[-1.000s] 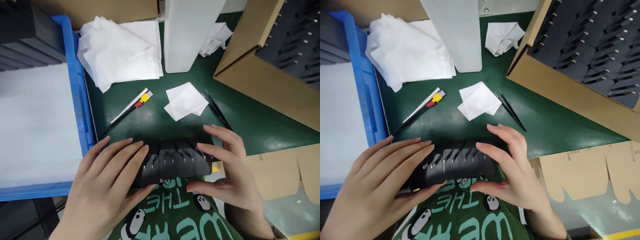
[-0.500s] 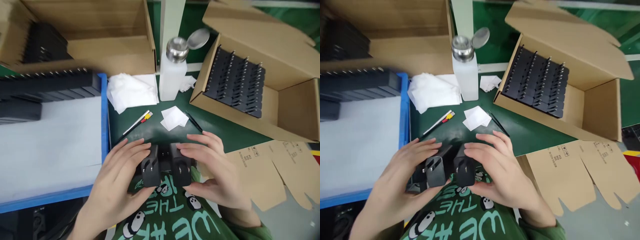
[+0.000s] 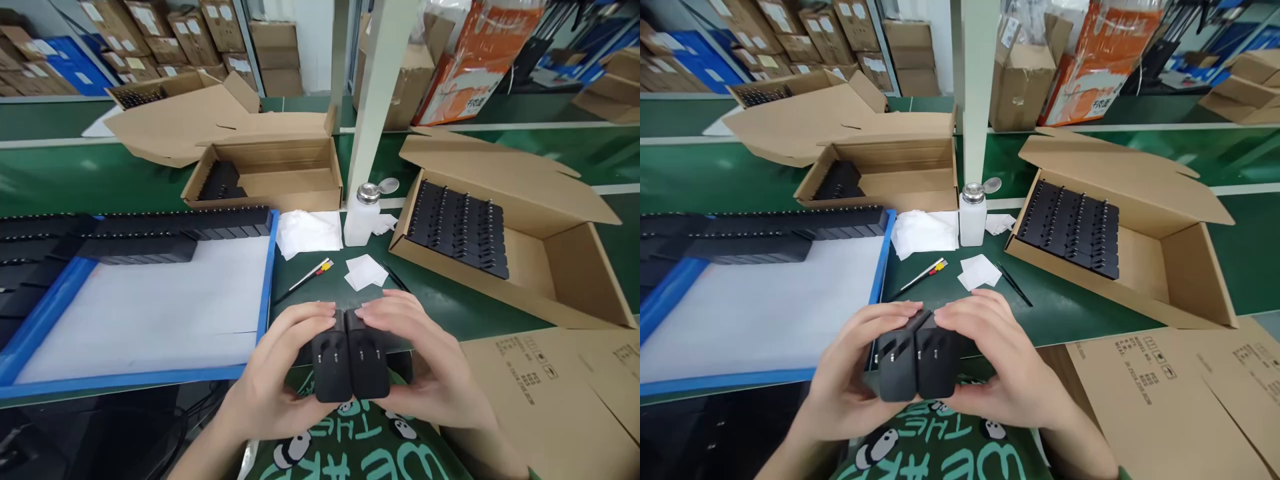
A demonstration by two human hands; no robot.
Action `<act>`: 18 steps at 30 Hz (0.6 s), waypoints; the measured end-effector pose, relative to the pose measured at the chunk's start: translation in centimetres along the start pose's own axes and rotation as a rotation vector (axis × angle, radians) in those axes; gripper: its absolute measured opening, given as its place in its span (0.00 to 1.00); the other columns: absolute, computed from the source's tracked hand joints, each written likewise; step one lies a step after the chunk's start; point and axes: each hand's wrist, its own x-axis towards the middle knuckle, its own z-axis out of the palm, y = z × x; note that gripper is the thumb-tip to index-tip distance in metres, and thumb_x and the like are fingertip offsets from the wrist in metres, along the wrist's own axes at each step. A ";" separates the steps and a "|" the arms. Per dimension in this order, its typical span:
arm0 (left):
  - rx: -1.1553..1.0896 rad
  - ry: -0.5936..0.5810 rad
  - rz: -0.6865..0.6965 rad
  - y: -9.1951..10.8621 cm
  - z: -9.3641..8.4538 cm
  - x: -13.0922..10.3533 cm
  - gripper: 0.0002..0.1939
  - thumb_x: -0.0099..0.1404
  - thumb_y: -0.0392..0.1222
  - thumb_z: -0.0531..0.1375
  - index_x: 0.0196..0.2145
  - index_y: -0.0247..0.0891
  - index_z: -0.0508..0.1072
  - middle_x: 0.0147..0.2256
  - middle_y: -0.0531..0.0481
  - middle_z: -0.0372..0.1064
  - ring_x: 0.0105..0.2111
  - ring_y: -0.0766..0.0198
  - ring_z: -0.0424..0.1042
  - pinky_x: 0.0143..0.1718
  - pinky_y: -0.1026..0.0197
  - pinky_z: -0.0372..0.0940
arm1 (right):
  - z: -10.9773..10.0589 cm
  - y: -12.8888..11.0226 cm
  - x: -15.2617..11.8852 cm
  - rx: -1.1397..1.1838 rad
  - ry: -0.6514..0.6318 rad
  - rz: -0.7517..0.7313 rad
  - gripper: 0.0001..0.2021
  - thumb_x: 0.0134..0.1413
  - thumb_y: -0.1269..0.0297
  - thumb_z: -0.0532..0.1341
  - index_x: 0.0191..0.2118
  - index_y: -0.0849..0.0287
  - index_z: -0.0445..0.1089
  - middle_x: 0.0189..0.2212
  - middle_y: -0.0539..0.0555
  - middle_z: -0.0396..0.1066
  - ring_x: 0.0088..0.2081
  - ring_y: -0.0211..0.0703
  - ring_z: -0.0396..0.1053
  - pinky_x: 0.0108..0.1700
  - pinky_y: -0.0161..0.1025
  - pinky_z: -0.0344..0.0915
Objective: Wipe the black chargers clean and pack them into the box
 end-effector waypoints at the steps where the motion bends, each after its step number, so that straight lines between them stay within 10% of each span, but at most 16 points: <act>1: 0.002 0.002 -0.003 0.2 -0.2 -0.1 0.35 0.56 0.36 0.70 0.59 0.34 0.63 0.54 0.36 0.67 0.57 0.50 0.68 0.55 0.51 0.70 | 0.1 -0.1 0.1 0.008 0.000 -0.008 0.32 0.51 0.65 0.71 0.60 0.56 0.61 0.50 0.58 0.73 0.53 0.52 0.71 0.64 0.55 0.59; 12: -0.117 0.086 -0.027 0.1 -1.2 -1.7 0.37 0.58 0.40 0.70 0.62 0.40 0.60 0.55 0.35 0.66 0.58 0.46 0.67 0.56 0.46 0.70 | 1.5 -1.3 1.6 0.006 -0.034 -0.011 0.36 0.49 0.51 0.73 0.61 0.53 0.63 0.52 0.59 0.73 0.52 0.53 0.70 0.52 0.49 0.72; 18: -0.124 0.248 -0.198 -0.9 -1.7 -3.0 0.36 0.57 0.46 0.71 0.59 0.46 0.61 0.53 0.39 0.71 0.52 0.50 0.75 0.46 0.55 0.76 | 2.8 -1.5 3.0 -0.059 -0.272 0.100 0.35 0.64 0.57 0.62 0.71 0.50 0.48 0.65 0.59 0.62 0.63 0.52 0.66 0.55 0.44 0.75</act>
